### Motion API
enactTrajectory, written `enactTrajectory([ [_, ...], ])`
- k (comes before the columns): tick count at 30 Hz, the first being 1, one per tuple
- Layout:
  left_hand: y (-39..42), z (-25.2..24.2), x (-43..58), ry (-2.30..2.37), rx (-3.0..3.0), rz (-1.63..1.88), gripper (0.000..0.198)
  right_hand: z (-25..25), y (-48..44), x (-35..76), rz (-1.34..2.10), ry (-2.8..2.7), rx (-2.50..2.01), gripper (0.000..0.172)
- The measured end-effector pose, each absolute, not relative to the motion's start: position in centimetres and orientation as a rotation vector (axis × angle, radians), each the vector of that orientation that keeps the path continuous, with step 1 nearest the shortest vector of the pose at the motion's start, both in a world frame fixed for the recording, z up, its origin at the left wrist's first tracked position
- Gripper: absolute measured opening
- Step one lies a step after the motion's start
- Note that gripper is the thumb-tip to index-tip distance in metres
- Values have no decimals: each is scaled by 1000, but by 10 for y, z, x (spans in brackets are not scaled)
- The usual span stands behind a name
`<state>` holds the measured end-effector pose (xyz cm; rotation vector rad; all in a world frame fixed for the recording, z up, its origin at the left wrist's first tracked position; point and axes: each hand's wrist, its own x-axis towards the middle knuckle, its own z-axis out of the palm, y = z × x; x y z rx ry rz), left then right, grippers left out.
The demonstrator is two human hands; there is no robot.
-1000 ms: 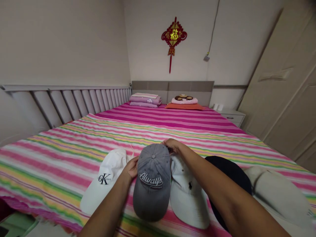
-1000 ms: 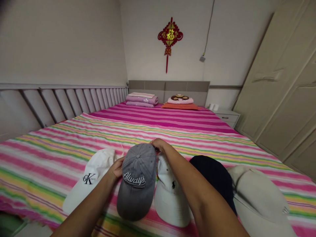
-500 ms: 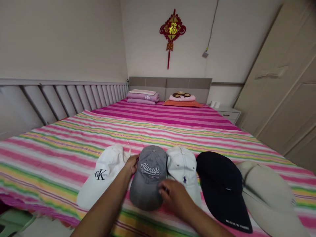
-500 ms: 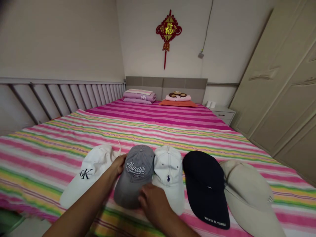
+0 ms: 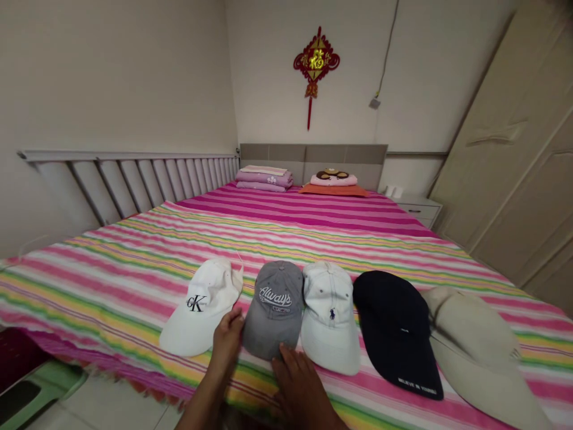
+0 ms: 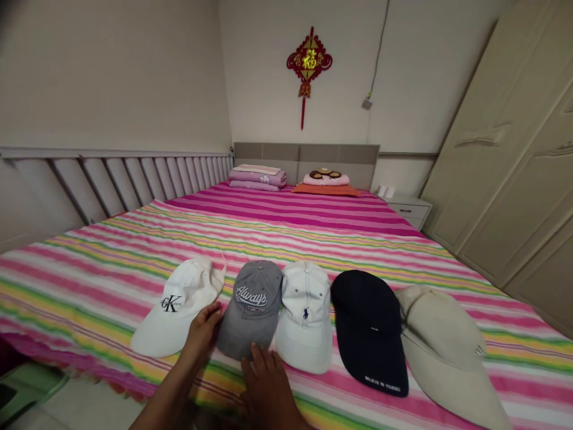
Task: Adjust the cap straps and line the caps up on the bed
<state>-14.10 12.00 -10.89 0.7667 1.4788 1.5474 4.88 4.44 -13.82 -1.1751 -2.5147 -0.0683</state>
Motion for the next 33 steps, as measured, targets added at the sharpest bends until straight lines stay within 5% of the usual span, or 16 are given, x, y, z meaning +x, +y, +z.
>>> enactTrajectory([
  [10, 26, -141, -186, 1249, 120, 1617, 3, -149, 36, 46, -127, -2481, -1174, 51],
  [20, 56, -111, -228, 1255, -53, 1823, 14, -126, 4, 65, -32, -2300, -1065, 32],
  [27, 44, -88, -210, 1005, 238, 1837, 37, -128, -5, 78, 303, -2262, -1084, 40],
  [33, 3, -95, -156, 858, 401, 1618, 43, -84, 2, 77, 1011, -1764, -1047, 33],
])
